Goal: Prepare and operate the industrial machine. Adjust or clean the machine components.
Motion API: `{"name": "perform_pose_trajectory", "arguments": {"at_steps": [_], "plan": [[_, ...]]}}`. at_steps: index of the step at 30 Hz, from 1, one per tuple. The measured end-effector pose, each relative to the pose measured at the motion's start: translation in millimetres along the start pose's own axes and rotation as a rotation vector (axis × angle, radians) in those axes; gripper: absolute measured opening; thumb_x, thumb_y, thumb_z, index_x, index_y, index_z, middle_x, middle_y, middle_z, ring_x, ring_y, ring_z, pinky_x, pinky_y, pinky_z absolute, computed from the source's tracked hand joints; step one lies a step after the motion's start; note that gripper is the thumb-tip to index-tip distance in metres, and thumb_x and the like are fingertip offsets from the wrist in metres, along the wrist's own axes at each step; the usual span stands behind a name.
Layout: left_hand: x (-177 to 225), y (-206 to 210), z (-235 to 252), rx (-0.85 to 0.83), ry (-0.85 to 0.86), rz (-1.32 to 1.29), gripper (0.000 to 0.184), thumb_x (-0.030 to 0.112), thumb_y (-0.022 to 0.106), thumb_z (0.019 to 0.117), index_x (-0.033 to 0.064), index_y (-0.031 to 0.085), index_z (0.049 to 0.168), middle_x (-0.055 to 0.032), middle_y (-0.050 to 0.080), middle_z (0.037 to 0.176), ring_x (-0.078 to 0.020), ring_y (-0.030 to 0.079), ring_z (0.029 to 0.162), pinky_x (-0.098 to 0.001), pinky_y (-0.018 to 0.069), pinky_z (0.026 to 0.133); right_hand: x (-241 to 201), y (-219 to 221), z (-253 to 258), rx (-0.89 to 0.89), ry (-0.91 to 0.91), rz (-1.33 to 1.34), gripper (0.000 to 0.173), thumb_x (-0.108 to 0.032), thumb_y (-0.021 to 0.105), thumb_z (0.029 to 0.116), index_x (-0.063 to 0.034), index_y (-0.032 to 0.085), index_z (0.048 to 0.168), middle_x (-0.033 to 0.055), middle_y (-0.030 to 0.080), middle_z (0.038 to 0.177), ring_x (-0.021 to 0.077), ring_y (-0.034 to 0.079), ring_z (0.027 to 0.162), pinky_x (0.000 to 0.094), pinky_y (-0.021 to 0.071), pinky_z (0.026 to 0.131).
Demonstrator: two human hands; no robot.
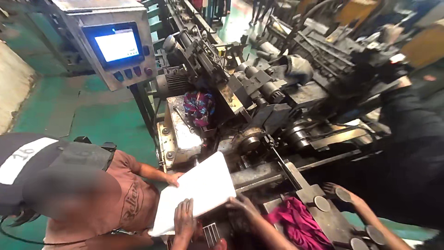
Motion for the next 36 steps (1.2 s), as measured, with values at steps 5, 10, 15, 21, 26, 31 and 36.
{"name": "perform_pose_trajectory", "arguments": {"at_steps": [5, 10, 15, 21, 26, 31, 36], "plan": [[17.6, 4.3, -9.6, 0.152, 0.103, 0.079, 0.066, -0.004, 0.082, 0.0555, -0.0064, 0.072, 0.121, -0.0243, 0.073, 0.115, -0.0452, 0.071, 0.101, -0.0568, 0.0571, 0.086, -35.4, 18.8, -8.3, 0.131, -0.061, 0.151, 0.064, -0.022, 0.067, 0.0964, -0.0051, 0.036, 0.15, 0.0187, 0.066, 0.113, 0.027, 0.072, 0.088, 0.0424, 0.0627, 0.069], [25.1, -1.0, -18.9, -0.237, 0.007, -0.241, 0.076, 0.027, 0.088, 0.0723, -0.0024, 0.062, 0.138, -0.0263, 0.062, 0.136, -0.0464, 0.06, 0.125, -0.0574, 0.0483, 0.105, -18.9, 0.8, -12.0, 0.405, -0.19, 0.063, 0.057, 0.001, 0.076, 0.0801, 0.0047, 0.055, 0.133, 0.018, 0.07, 0.104, 0.0213, 0.072, 0.08, 0.0368, 0.062, 0.065], [1.8, -33.6, 13.9, -0.269, -0.223, -0.645, 0.076, 0.042, 0.082, 0.0811, -0.0037, 0.06, 0.138, -0.0268, 0.056, 0.142, -0.0411, 0.056, 0.13, -0.0543, 0.0484, 0.106, -12.8, -35.2, -36.8, 0.306, -0.365, -0.01, 0.058, -0.005, 0.076, 0.0663, -0.0009, 0.061, 0.123, 0.0044, 0.074, 0.103, 0.0115, 0.073, 0.087, 0.0307, 0.0639, 0.072], [-25.7, -53.8, 100.6, -0.436, -0.196, -0.558, 0.078, 0.033, 0.076, 0.0877, -0.0006, 0.046, 0.151, -0.0235, 0.048, 0.154, -0.0373, 0.048, 0.141, -0.0522, 0.0366, 0.119, 3.4, -85.8, -60.7, 0.179, -0.5, 0.066, 0.051, -0.009, 0.081, 0.0649, -0.0078, 0.066, 0.114, -0.0041, 0.076, 0.099, 0.0073, 0.073, 0.089, 0.0295, 0.063, 0.081], [-25.2, -27.8, 121.0, -0.875, -0.126, -0.714, 0.042, 0.023, 0.065, 0.0971, -0.0034, 0.064, 0.13, -0.0207, 0.068, 0.123, -0.0262, 0.066, 0.115, -0.0447, 0.0498, 0.105, 10.5, -88.3, -47.6, 0.233, -0.406, 0.316, 0.052, -0.006, 0.08, 0.0643, -0.0032, 0.062, 0.113, 0.0034, 0.077, 0.092, 0.0137, 0.075, 0.08, 0.0337, 0.0647, 0.072], [-54.0, -23.0, 123.8, -0.695, -0.286, -0.85, 0.043, 0.013, 0.067, 0.0924, -0.0038, 0.061, 0.131, -0.0189, 0.068, 0.12, -0.0228, 0.067, 0.108, -0.041, 0.0538, 0.099, -6.3, -67.3, -15.1, 0.217, -0.267, 0.267, 0.048, -0.003, 0.069, 0.0811, 0.0006, 0.053, 0.126, 0.0084, 0.073, 0.098, 0.016, 0.073, 0.083, 0.0347, 0.0634, 0.074], [-95.3, -38.5, 135.0, -0.594, -0.448, -0.777, 0.026, 0.007, 0.063, 0.0975, -0.0048, 0.067, 0.12, -0.0193, 0.069, 0.113, -0.0241, 0.064, 0.103, -0.0446, 0.0506, 0.096, -23.3, -45.1, 5.4, 0.516, -0.361, -0.295, 0.063, -0.014, 0.077, 0.0873, 0.0043, 0.049, 0.141, 0.0182, 0.068, 0.117, 0.0221, 0.069, 0.099, 0.0401, 0.0577, 0.086]]}}
Point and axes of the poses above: each hand's wrist, its own z-axis towards the middle knuckle, its own y-axis out of the palm, x = y × z, the point moved 3 cm from there along z, towards the middle knuckle
